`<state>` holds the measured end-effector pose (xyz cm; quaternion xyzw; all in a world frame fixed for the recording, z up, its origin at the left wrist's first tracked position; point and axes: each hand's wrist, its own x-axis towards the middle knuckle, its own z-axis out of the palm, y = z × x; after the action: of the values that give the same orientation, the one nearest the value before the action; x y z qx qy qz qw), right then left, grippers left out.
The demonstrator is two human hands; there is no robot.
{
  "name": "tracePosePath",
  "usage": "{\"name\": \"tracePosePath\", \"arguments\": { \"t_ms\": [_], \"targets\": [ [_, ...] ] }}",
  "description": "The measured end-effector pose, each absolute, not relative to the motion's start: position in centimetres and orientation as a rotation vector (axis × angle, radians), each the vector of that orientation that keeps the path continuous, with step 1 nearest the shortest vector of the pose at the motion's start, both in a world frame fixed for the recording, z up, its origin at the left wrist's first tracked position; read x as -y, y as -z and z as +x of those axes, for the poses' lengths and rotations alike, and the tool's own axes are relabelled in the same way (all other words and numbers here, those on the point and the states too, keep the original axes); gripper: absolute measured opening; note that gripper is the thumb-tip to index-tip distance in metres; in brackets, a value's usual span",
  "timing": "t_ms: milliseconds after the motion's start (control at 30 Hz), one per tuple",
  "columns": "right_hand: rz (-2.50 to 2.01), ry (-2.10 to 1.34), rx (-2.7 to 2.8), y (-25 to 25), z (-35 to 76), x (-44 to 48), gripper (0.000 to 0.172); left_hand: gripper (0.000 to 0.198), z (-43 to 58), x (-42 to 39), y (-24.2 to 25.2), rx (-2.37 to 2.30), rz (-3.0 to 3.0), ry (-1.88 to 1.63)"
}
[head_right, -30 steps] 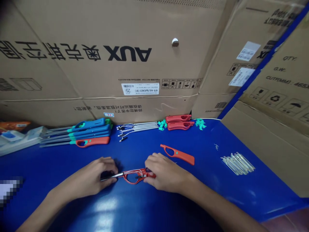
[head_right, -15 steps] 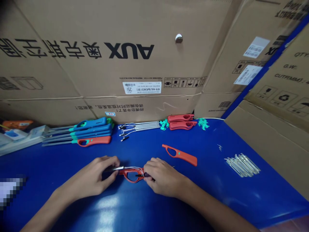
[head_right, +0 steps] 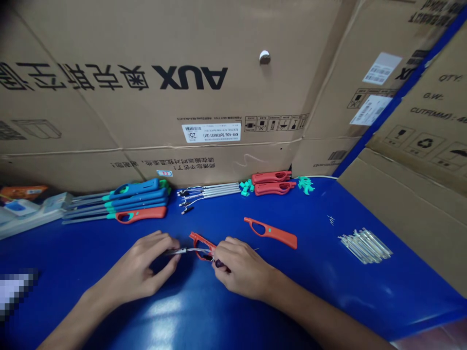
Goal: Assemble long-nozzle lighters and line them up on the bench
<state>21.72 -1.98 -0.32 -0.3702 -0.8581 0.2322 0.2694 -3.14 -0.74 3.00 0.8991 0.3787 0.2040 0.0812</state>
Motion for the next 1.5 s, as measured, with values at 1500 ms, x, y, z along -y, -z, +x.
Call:
{"name": "tracePosePath", "arguments": {
  "t_ms": [1500],
  "targets": [
    [-1.003,-0.104,2.554,-1.9,19.1,-4.2,0.015,0.030,1.1,-0.6,-0.1,-0.937,0.644,-1.167]
  ]
}}
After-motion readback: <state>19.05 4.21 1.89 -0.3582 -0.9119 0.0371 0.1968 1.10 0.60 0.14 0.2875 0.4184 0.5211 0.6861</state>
